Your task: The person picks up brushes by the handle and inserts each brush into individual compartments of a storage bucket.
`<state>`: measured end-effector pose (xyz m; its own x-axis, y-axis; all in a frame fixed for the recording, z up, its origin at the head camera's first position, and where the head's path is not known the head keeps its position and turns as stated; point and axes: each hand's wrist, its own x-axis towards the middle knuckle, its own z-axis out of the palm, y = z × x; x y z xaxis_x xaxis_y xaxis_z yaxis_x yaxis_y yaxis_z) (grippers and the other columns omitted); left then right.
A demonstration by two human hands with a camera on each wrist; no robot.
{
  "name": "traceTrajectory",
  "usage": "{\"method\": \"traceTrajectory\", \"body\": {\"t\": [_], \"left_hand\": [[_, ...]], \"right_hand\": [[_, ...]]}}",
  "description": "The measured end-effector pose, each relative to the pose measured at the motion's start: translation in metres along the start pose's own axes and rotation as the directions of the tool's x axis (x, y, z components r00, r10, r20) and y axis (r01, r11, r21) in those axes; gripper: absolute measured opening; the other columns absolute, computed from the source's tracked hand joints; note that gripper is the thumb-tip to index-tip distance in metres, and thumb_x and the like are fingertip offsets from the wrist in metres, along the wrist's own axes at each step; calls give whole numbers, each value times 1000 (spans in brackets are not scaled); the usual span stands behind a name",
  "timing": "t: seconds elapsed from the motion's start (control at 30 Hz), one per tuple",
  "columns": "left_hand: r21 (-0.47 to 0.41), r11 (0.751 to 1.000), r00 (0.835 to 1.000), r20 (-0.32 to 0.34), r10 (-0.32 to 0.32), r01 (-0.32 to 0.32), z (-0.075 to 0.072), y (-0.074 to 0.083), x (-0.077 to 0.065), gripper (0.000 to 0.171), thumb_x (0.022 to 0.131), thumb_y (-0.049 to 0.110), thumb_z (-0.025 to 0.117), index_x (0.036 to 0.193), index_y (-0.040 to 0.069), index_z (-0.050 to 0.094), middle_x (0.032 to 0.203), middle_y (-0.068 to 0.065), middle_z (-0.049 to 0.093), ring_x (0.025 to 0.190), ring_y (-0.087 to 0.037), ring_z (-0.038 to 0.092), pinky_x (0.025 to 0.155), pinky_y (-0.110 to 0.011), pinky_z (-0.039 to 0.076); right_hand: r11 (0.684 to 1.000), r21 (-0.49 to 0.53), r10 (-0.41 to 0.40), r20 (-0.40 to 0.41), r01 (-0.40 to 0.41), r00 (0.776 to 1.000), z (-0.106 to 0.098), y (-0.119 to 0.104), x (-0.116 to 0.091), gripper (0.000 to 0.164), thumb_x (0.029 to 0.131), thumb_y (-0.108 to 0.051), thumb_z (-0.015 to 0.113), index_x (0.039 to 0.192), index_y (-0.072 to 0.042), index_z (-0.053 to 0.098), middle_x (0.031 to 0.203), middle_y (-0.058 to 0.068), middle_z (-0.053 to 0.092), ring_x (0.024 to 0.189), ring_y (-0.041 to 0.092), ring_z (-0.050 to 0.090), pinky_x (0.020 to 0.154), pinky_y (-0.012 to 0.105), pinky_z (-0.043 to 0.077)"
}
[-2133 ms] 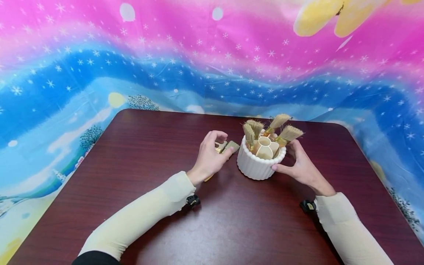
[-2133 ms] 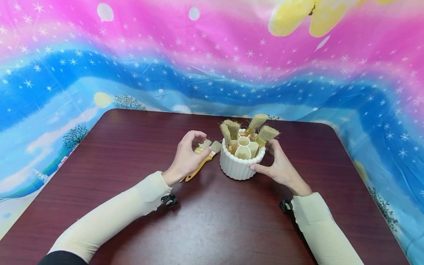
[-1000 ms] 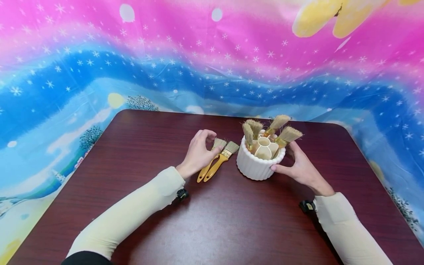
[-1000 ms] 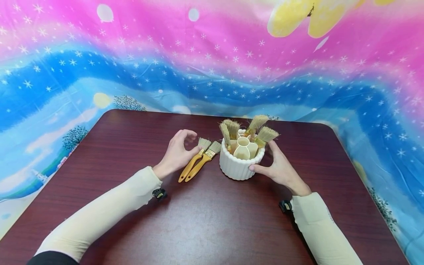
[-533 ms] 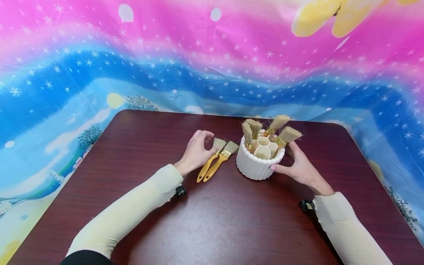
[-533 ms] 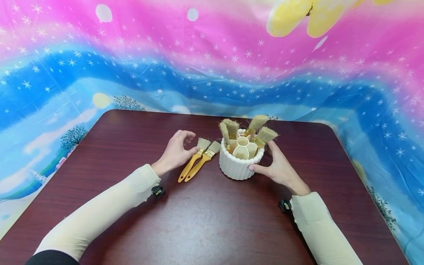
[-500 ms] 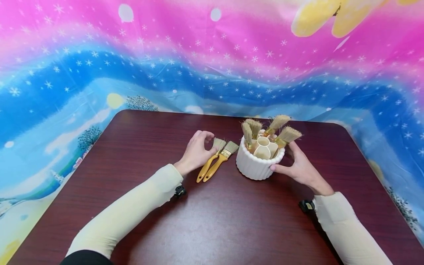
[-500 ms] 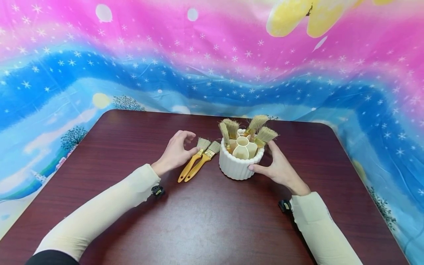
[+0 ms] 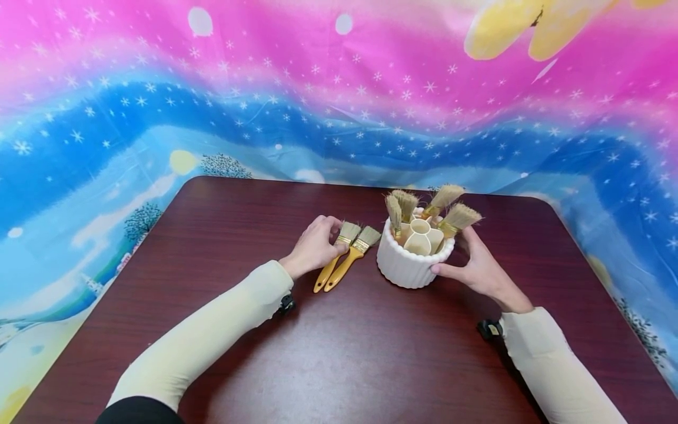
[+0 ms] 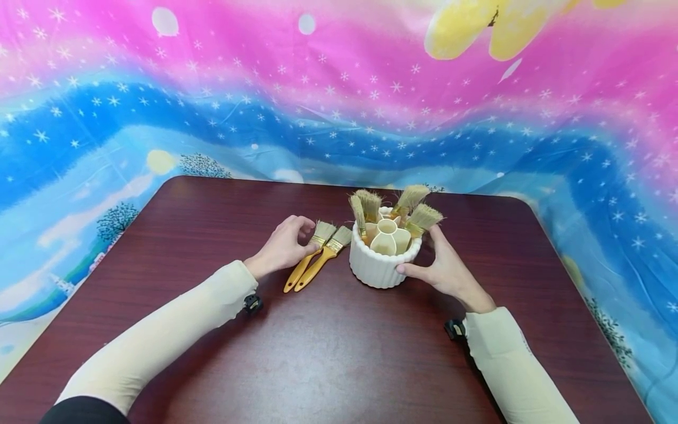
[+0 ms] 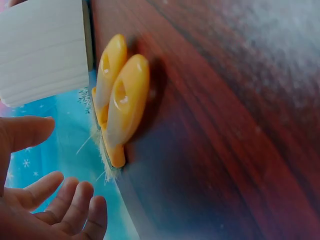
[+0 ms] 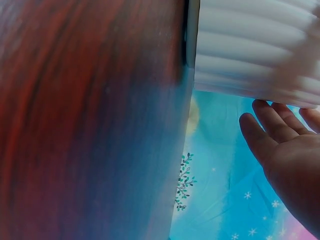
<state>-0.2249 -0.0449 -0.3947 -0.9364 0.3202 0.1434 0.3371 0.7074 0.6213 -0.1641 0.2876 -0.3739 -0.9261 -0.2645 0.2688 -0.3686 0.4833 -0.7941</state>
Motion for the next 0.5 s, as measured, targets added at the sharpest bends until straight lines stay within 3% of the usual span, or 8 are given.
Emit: {"method": "traceTrajectory", "body": {"t": [0.1,0.27,0.5], "left_hand": [[39,999,1000,19,-7,6,1,0,1,49,80,26,75,121,5,59,107,-9,57,95,-18,54,84,-35,45],[100,995,998,64,-17,10,0,1,3,49,80,28,74,122,7,59,109,-9,57,94,-19,52,84,-36,44],[151,989,995,98,-29,14,3,1,6,51,79,28,74,123,9,58,108,-8,55,90,-19,50,80,-37,45]], "right_hand": [[1000,2,8,-3,-8,1000,0,15,2,98,70,-10,85,148,-22,26,145,5,38,129,27,41,97,12,33],[1000,-2,7,-5,-7,1000,-1,22,2,97,71,-13,85,147,-29,27,144,2,39,129,25,42,97,12,33],[1000,-1,-4,-5,4,1000,0,21,3,100,69,-8,85,147,-26,27,144,4,40,128,24,42,97,12,32]]}}
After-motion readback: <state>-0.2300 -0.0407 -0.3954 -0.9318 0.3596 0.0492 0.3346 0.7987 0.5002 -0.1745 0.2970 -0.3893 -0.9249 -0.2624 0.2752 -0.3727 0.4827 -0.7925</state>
